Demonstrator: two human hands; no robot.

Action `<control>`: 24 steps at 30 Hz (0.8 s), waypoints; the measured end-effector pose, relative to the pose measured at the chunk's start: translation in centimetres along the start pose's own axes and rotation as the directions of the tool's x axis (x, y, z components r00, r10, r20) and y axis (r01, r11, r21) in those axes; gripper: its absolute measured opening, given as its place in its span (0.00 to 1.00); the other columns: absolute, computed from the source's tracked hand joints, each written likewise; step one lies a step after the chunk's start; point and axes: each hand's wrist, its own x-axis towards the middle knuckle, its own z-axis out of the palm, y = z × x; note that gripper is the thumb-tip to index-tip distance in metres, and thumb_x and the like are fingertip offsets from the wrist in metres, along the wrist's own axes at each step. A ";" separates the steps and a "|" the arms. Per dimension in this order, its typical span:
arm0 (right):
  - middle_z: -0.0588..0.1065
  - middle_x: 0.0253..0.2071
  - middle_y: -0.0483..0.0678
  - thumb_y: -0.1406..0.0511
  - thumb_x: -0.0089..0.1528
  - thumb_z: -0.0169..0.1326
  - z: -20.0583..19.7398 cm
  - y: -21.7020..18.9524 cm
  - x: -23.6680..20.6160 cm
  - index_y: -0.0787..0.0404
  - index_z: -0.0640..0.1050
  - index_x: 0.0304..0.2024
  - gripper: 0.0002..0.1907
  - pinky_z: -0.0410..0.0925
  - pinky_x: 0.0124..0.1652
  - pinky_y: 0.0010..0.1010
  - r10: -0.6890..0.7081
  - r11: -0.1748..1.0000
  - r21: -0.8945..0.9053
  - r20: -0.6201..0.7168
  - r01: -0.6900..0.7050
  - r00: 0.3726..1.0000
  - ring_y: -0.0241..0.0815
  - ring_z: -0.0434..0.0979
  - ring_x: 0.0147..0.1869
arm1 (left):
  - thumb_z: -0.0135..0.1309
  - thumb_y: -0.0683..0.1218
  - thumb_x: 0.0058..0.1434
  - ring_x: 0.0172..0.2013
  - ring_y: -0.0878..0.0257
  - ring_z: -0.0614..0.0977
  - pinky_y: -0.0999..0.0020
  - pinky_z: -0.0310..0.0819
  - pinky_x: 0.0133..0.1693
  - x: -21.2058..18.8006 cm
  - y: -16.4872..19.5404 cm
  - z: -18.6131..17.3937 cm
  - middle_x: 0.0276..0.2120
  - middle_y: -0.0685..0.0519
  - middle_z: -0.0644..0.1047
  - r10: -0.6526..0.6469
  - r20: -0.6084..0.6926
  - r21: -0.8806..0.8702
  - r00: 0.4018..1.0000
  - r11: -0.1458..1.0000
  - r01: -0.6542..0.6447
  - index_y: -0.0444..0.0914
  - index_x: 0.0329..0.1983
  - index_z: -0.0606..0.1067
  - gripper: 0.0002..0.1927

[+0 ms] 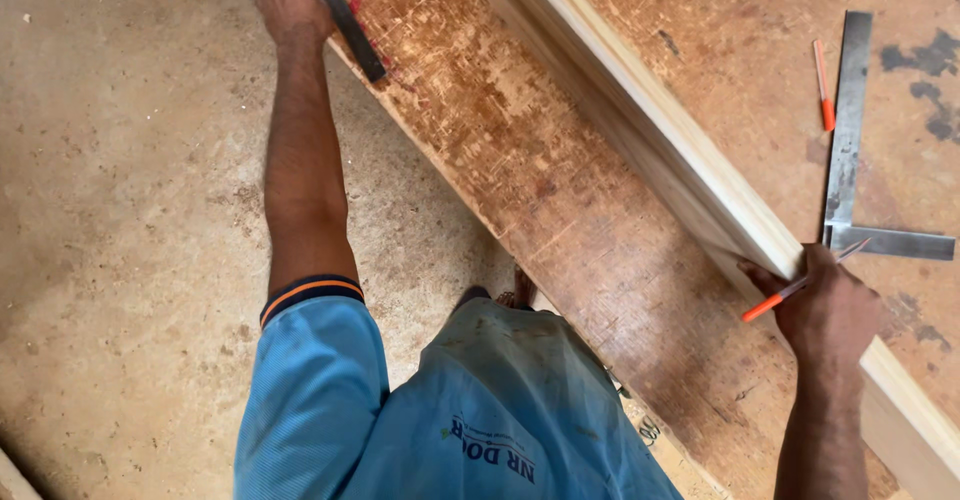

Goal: The person marks straight guide lines on long wooden planks at a workbench. They hold an L-shaped try square against the wood and draw lines with a pencil, repositioning the square repeatedly along the planks, then slide and reposition the planks on the bench.

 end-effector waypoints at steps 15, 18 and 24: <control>0.82 0.57 0.47 0.71 0.58 0.64 -3.9 -14.8 -5.2 0.57 0.82 0.54 0.20 0.76 0.49 0.34 0.079 0.965 0.263 -0.306 0.004 0.949 0.46 0.84 0.56 | 0.35 0.53 0.76 0.64 0.44 0.69 0.35 0.57 0.69 4.6 -10.7 5.6 0.62 0.41 0.66 0.382 0.119 -0.132 0.917 0.921 -0.367 0.37 0.68 0.66 0.24; 0.81 0.57 0.47 0.74 0.63 0.63 -3.1 -17.9 -6.0 0.56 0.82 0.54 0.17 0.76 0.54 0.35 0.092 0.982 0.187 -0.359 -0.025 0.929 0.47 0.84 0.60 | 0.15 0.70 0.74 0.61 0.48 0.74 0.40 0.68 0.66 3.6 -14.1 5.3 0.60 0.42 0.65 0.375 -0.014 -0.287 0.927 0.887 -0.363 0.37 0.72 0.62 0.42; 0.79 0.61 0.54 0.72 0.59 0.65 -1.0 -20.5 -7.3 0.61 0.81 0.57 0.22 0.75 0.60 0.40 0.109 0.986 0.156 -0.336 -0.059 0.935 0.54 0.80 0.65 | 0.22 0.64 0.85 0.56 0.55 0.73 0.52 0.75 0.55 1.5 -18.3 3.3 0.56 0.46 0.62 0.516 -0.237 -0.230 0.823 0.793 -0.563 0.33 0.69 0.60 0.33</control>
